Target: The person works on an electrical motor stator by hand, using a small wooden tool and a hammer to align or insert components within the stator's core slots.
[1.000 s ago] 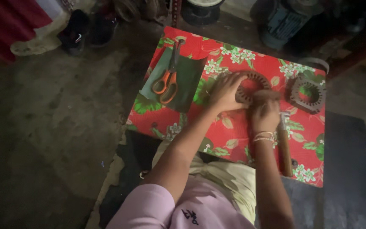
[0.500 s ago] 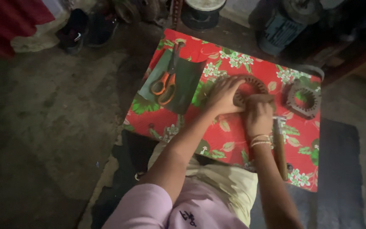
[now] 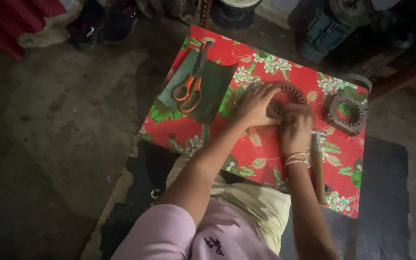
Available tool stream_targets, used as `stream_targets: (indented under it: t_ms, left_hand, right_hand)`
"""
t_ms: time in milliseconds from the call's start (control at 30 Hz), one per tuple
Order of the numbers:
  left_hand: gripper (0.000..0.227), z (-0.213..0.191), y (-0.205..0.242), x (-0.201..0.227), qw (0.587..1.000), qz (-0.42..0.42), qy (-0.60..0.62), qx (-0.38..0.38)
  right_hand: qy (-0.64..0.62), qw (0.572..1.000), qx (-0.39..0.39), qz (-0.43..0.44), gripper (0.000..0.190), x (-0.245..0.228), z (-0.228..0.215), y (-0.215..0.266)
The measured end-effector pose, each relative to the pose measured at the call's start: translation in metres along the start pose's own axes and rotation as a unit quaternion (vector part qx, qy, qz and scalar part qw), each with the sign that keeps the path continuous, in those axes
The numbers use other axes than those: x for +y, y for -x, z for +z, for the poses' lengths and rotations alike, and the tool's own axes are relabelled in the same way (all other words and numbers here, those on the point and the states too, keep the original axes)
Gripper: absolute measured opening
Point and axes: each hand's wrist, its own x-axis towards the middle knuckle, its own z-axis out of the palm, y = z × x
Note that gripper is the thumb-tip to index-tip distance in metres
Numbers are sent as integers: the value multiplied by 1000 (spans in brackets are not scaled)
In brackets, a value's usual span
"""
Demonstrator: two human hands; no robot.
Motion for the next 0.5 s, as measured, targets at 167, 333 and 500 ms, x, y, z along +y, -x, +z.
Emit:
stream_targets:
  t_ms: [167, 333, 500]
  left_hand:
    - [108, -5, 1, 3, 1000, -2, -8, -11]
    - [106, -15, -1, 10, 999, -14, -15, -35]
    - [104, -21, 1, 8, 1000, 17, -19, -13]
  right_hand:
    - [-53, 998, 29, -31, 19, 1, 2, 1]
    - [10, 996, -84, -34, 16, 23, 15, 8]
    - [39, 999, -22, -8, 18, 31, 19, 8]
